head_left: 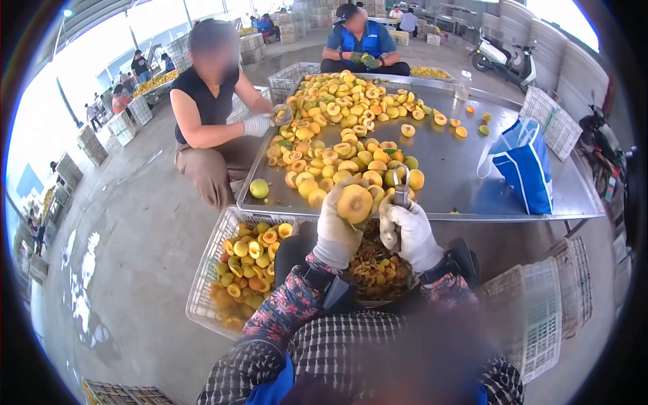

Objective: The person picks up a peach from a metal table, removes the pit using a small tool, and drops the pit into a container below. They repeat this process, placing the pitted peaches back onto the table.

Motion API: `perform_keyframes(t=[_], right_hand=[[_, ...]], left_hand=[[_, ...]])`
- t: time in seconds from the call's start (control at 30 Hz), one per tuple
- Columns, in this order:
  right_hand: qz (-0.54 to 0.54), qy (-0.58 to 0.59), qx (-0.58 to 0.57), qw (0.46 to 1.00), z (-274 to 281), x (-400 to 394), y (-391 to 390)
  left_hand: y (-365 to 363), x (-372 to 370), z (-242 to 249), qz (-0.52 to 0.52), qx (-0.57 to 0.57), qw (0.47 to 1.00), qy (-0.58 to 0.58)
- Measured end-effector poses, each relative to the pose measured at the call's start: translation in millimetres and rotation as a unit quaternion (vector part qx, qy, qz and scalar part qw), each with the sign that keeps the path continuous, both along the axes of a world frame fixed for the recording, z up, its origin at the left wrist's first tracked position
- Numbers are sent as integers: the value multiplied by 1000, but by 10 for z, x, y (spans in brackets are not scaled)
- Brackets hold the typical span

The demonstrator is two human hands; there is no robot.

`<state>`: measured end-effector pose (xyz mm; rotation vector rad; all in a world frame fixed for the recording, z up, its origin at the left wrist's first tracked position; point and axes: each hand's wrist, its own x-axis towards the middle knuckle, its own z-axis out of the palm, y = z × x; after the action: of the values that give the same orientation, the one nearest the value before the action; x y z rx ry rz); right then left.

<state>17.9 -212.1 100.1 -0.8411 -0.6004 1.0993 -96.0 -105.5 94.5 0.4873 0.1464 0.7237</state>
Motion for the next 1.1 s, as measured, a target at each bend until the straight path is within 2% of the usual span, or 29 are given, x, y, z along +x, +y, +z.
perform_keyframes(t=[0.03, 0.07, 0.1, 0.13, 0.17, 0.2, 0.27, 0.33, 0.47, 0.57, 0.67, 0.77, 0.87, 0.9, 1.0, 1.1], right_hand=[[-28, -78, -62, 995, 20, 1, -32], [9, -170, -76, 982, -30, 41, -102], [-16, -255, -70, 964, -60, -9, -134], [-42, -338, -63, 938, -80, -50, -162], [-98, -483, -20, 870, -91, -40, -198], [-170, -583, 43, 794, -174, -37, -169], [-186, -610, 22, 770, -130, -86, -160], [-201, -615, 19, 762, -231, -84, -83], [-173, -602, -33, 779, -393, -68, 123], [-154, -584, -42, 796, -529, 2, 289], [-119, -621, -57, 773, -601, 147, 382], [-62, -686, -141, 711, -781, 356, 475], [-84, -658, -105, 741, -897, 369, 619], [-66, -612, -100, 782, -900, 367, 663], [-93, -565, -93, 815, -841, 309, 817], [-108, -574, -77, 808, -1010, 337, 947]], left_hand=[[36, 33, -23, -3, -27, 1000, 3], [78, 77, -72, -5, -56, 998, 5], [43, 153, -206, 79, 123, 989, 4], [54, 198, -284, 106, 219, 970, 29], [44, 225, -263, 133, 312, 939, 53], [38, 265, -262, 116, 273, 954, 38], [11, 335, -216, 87, 190, 978, 7], [-43, 337, -72, 26, 5, 1000, -15], [96, 431, -348, 95, 86, 992, 21], [221, 510, -511, 109, 80, 990, 33], [352, 565, -631, 94, 18, 994, 50], [504, 616, -792, 58, -40, 996, 60], [626, 696, -872, 68, -62, 993, 70], [645, 728, -871, 89, -52, 992, 76], [758, 783, -930, 105, -39, 992, 62], [831, 775, -983, 97, -42, 992, 64]])
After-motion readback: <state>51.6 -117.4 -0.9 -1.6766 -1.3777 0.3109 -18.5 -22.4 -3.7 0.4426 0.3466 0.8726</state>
